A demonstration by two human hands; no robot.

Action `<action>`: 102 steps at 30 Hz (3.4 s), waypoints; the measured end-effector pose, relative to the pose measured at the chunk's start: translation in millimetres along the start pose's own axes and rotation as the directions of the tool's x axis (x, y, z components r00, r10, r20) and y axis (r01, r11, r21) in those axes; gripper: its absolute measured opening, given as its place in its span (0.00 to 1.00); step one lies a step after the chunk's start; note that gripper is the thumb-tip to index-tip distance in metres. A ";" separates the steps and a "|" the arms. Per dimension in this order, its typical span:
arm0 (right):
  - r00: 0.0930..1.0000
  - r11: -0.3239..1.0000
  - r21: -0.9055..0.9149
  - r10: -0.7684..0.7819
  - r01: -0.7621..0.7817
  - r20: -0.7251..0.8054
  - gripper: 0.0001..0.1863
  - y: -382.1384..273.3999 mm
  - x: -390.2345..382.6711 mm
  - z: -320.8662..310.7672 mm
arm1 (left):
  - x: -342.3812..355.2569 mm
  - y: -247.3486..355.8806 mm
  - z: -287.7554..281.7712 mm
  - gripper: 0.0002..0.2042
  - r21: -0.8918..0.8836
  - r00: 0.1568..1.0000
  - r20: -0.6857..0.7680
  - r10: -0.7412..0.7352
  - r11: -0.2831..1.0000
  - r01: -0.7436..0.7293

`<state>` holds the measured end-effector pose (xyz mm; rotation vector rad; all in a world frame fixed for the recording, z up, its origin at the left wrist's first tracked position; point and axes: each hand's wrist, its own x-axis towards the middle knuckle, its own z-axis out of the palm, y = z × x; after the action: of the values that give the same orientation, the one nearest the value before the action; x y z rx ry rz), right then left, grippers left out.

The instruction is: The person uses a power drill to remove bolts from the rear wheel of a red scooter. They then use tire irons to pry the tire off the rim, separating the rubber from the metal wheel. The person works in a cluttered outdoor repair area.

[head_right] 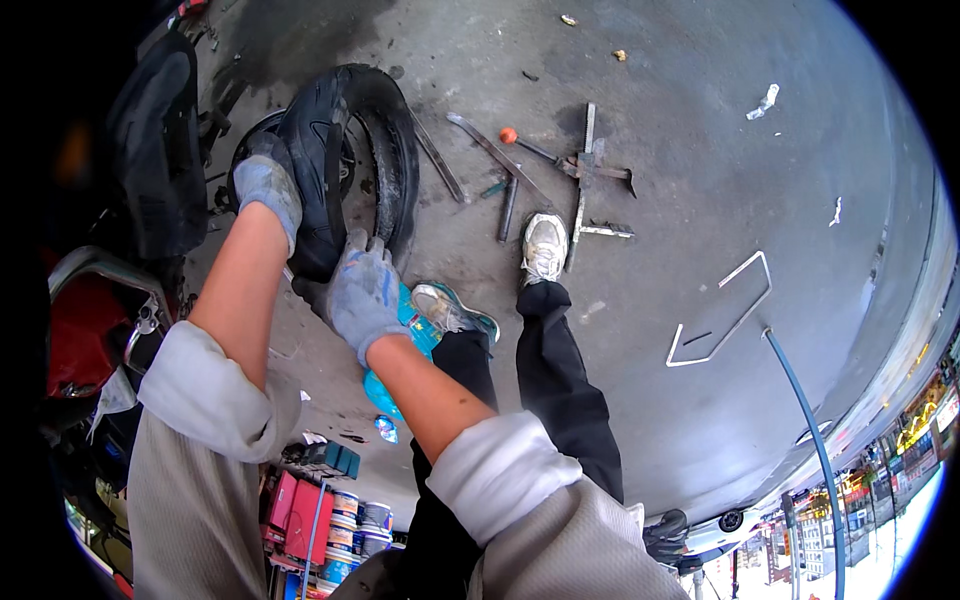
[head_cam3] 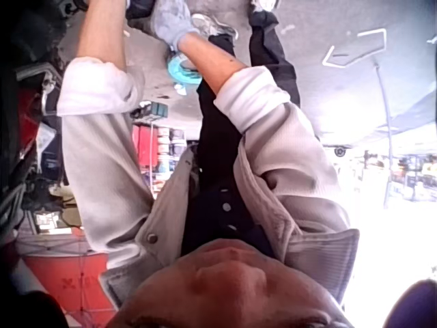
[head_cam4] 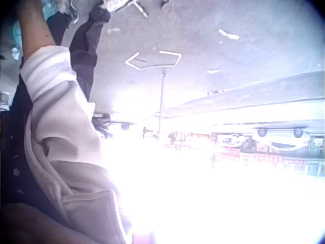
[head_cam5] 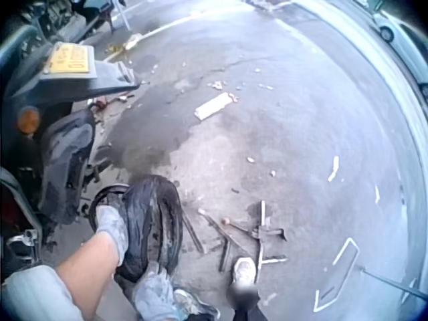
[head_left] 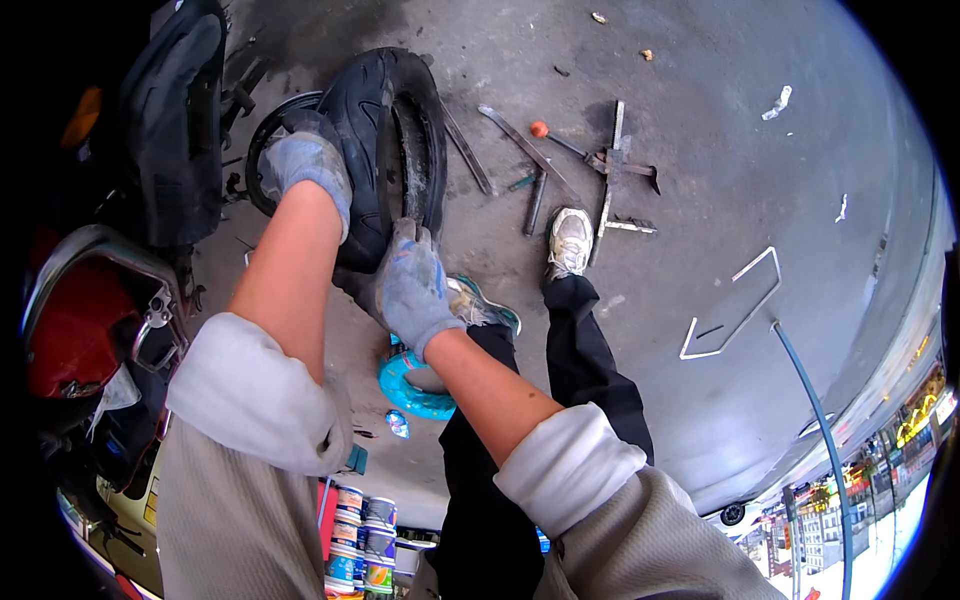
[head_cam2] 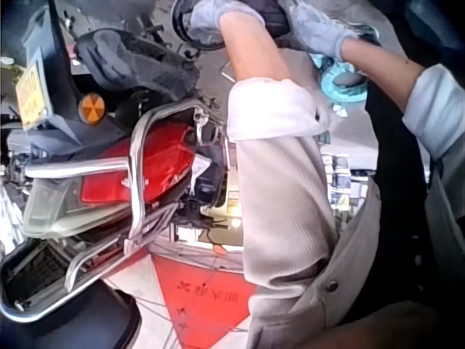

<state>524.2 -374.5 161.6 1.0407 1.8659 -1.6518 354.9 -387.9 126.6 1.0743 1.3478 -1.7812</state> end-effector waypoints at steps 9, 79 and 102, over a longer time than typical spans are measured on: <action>0.998 0.914 0.402 -0.060 0.048 0.018 0.44 41.0 -47.7 6.6 | 76.7 82.0 103.7 0.28 0.565 0.951 0.168 -0.260 -0.765 -0.309; 0.995 0.974 -0.217 0.081 -0.068 0.052 0.15 119.3 -77.6 -46.3 | -86.1 100.2 42.0 0.47 -0.628 0.621 0.017 -0.784 -0.492 -0.603; 0.997 0.977 -0.213 0.021 -0.004 0.075 0.10 121.4 -75.5 -21.9 | -61.6 122.2 54.5 0.34 -0.670 0.650 0.145 -0.746 -0.558 -0.490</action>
<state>667.8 -371.3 144.2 0.8853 1.9307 -1.4263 476.2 -470.9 136.1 -0.0557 2.7510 0.9187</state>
